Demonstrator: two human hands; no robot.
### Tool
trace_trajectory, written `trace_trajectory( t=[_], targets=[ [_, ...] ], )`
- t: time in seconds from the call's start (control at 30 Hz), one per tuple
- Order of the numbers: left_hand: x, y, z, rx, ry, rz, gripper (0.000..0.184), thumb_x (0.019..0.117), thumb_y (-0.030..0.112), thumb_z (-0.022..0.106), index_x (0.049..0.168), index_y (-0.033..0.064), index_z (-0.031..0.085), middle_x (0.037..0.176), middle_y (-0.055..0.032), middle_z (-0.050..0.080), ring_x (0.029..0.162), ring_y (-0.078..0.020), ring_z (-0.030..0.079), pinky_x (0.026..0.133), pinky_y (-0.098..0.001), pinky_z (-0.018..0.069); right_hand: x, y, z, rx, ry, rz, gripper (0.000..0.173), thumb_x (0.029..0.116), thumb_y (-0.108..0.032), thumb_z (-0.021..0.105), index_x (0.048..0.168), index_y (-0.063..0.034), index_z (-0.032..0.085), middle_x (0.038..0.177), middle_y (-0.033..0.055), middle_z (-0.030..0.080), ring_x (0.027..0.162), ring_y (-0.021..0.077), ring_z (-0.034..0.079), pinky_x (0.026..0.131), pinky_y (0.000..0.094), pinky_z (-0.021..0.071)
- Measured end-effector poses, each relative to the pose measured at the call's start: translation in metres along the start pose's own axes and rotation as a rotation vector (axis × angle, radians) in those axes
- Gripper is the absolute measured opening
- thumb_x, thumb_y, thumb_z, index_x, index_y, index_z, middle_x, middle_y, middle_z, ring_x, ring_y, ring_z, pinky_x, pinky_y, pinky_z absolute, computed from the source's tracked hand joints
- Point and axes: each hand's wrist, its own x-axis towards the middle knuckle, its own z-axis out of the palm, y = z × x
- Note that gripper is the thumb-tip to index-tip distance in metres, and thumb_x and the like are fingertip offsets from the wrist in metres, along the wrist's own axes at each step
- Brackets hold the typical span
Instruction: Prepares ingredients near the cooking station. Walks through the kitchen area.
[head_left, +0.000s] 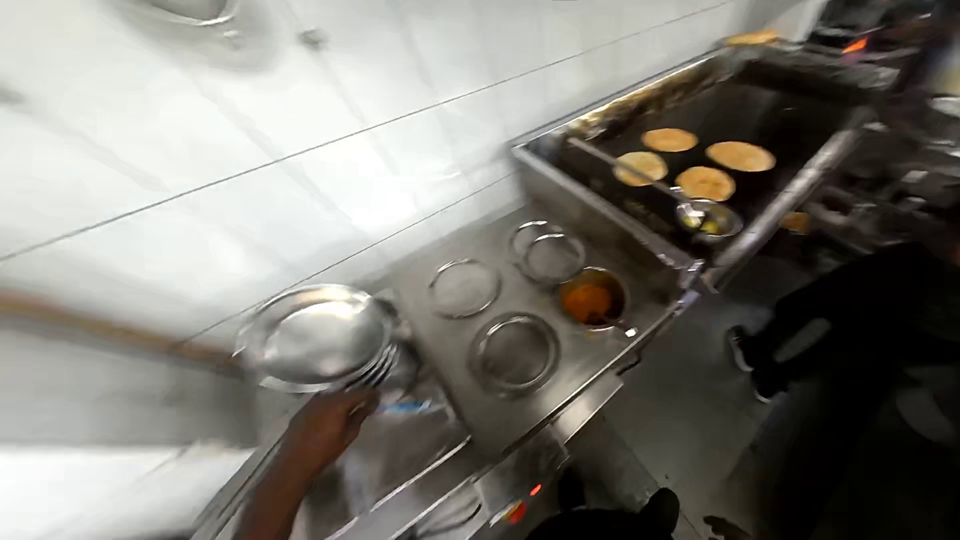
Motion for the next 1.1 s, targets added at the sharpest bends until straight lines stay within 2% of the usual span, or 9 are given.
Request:
trace_trajectory(
  t=[0.07,0.2,0.33,0.43,0.57,0.7,0.87,1.0,1.1],
  targets=[
    [-0.019,0.001,-0.013,-0.022,0.160,-0.033,0.017,0.0996,0.018,0.067,0.112,0.0134,0.077,0.110,-0.0124,0.075,0.106,-0.0363,0.070,0.095,-0.0630,0.0523,0.019,-0.016,-0.016,-0.042,-0.020,-0.100,0.047,0.1073,-0.029,0.051,0.143,0.0008,0.055,0.136,0.0261,0.062,0.127,0.0412,0.060,0.111,0.0575,0.0443],
    [-0.045,0.043,-0.053,-0.156,0.449,-0.045,0.013,0.0955,0.013,0.070,0.107,0.0104,0.076,0.103,-0.0109,0.075,0.095,-0.0324,0.072,0.084,-0.0638,0.0550,0.065,-0.067,-0.049,-0.126,0.003,-0.361,0.044,0.1063,-0.030,0.053,0.142,-0.0050,0.059,0.136,0.0203,0.064,0.125,0.0377,0.062,0.109,0.0574,0.0462],
    [-0.062,0.104,-0.070,-0.315,0.654,-0.035,0.011,0.0973,0.016,0.068,0.106,0.0120,0.073,0.102,-0.0043,0.074,0.090,-0.0200,0.071,0.080,-0.0508,0.0587,0.097,-0.157,-0.076,-0.098,0.071,-0.656,0.038,0.1060,-0.029,0.052,0.136,-0.0094,0.065,0.135,0.0124,0.066,0.127,0.0283,0.062,0.111,0.0503,0.0472],
    [-0.063,0.153,-0.076,-0.530,0.696,-0.044,0.011,0.0980,0.018,0.067,0.107,0.0140,0.072,0.103,0.0006,0.074,0.093,-0.0124,0.071,0.083,-0.0437,0.0608,0.097,-0.221,-0.084,0.043,0.121,-0.850,0.039,0.1067,-0.035,0.052,0.137,-0.0126,0.065,0.136,0.0064,0.066,0.129,0.0197,0.060,0.113,0.0436,0.0474],
    [-0.047,0.216,-0.071,-0.901,0.632,-0.008,0.011,0.0986,0.017,0.065,0.106,0.0148,0.072,0.100,-0.0015,0.073,0.088,-0.0175,0.070,0.075,-0.0384,0.0603,0.086,-0.265,-0.088,0.228,0.262,-1.005,0.044,0.1044,-0.036,0.058,0.143,-0.0143,0.059,0.143,0.0036,0.060,0.134,0.0163,0.056,0.113,0.0437,0.0485],
    [-0.029,0.275,-0.061,-1.136,0.535,0.103,0.012,0.0973,0.016,0.064,0.107,0.0124,0.072,0.101,-0.0066,0.072,0.090,-0.0227,0.068,0.077,-0.0382,0.0588,0.074,-0.260,-0.110,0.404,0.403,-1.030,0.036,0.1047,-0.029,0.058,0.138,-0.0163,0.063,0.138,-0.0009,0.064,0.127,0.0135,0.060,0.107,0.0420,0.0530],
    [-0.007,0.339,-0.052,-1.210,0.468,0.168,0.010,0.0985,0.014,0.063,0.105,0.0105,0.070,0.097,-0.0076,0.070,0.087,-0.0225,0.067,0.077,-0.0366,0.0584,0.066,-0.221,-0.134,0.545,0.621,-1.026,0.015,0.0986,-0.016,0.067,0.110,-0.0114,0.076,0.109,0.0004,0.074,0.102,0.0128,0.070,0.091,0.0372,0.0603],
    [0.006,0.374,-0.049,-1.022,0.479,0.177,0.012,0.0961,0.028,0.069,0.102,0.0179,0.070,0.096,0.0014,0.071,0.087,-0.0170,0.069,0.075,-0.0361,0.0614,0.062,-0.195,-0.138,0.566,0.814,-1.010,0.012,0.0976,-0.014,0.066,0.099,-0.0100,0.077,0.092,-0.0006,0.073,0.084,0.0113,0.069,0.078,0.0336,0.0610],
    [0.014,0.396,-0.050,-0.865,0.502,0.229,0.018,0.0879,0.040,0.078,0.094,0.0243,0.071,0.088,0.0091,0.071,0.083,-0.0095,0.069,0.073,-0.0330,0.0599,0.057,-0.182,-0.137,0.584,0.954,-0.990,0.011,0.0967,-0.010,0.065,0.095,-0.0077,0.075,0.086,0.0005,0.071,0.075,0.0102,0.067,0.071,0.0303,0.0606]
  ],
)
